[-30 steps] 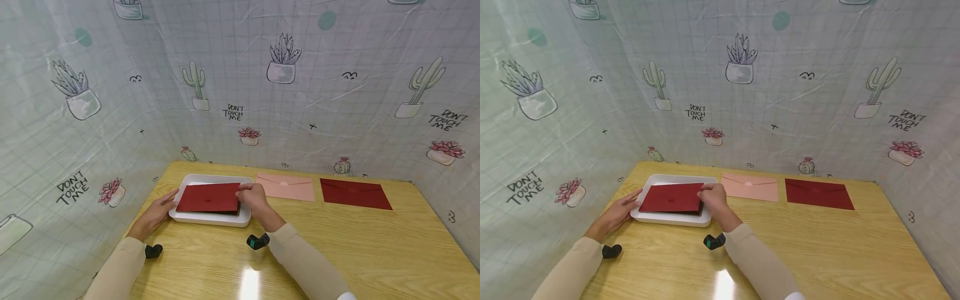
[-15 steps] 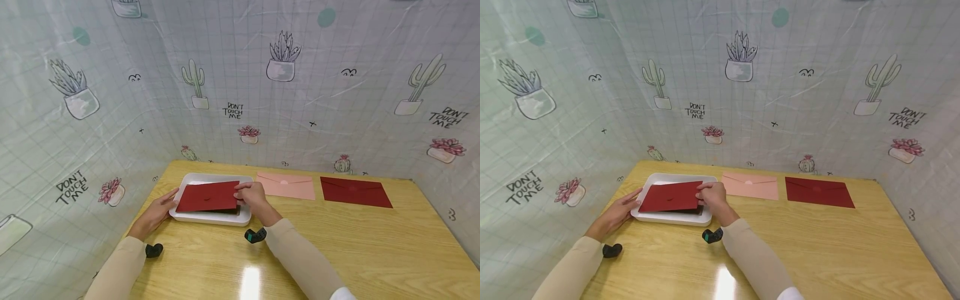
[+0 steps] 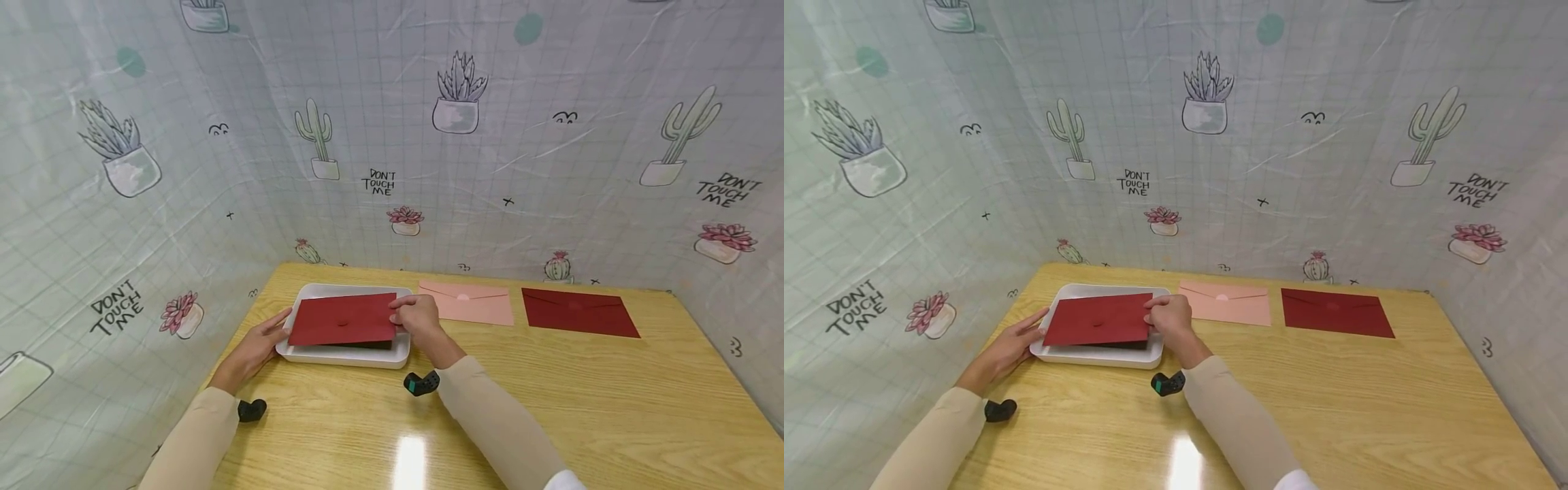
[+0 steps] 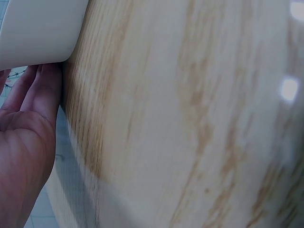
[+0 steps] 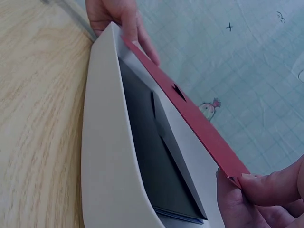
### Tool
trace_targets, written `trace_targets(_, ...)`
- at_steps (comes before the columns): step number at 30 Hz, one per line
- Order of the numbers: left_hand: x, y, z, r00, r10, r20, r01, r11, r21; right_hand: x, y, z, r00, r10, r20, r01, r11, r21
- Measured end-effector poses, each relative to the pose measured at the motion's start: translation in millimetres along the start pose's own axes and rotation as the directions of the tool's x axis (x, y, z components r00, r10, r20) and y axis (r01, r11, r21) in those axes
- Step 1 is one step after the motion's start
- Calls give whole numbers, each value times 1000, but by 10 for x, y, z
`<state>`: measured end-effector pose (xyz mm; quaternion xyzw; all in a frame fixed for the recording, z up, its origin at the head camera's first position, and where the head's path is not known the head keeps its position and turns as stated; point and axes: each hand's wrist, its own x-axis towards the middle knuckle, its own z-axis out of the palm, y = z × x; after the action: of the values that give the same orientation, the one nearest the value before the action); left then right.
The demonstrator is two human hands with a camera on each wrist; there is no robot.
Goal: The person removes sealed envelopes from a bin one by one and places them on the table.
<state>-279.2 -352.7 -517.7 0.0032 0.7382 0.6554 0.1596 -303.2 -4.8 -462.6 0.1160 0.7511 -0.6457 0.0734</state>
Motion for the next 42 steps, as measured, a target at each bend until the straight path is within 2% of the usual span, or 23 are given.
trace_targets(16,-2,-1,10,1000,-10,-6,10,1000,7,-1,-107,-271,999,-31,29,29,996,79)
trace_targets(24,11,-5,22,1000,-21,-8,21,1000,0,-6,-119,-423,999,-17,35,13,994,110)
trace_targets(35,21,-39,-2,1000,-14,-5,15,1000,25,4,-109,-610,999,-32,40,27,995,101)
trace_targets(42,31,-40,2,1000,-15,-4,15,1000,9,-18,-140,-751,999,-29,42,25,996,82)
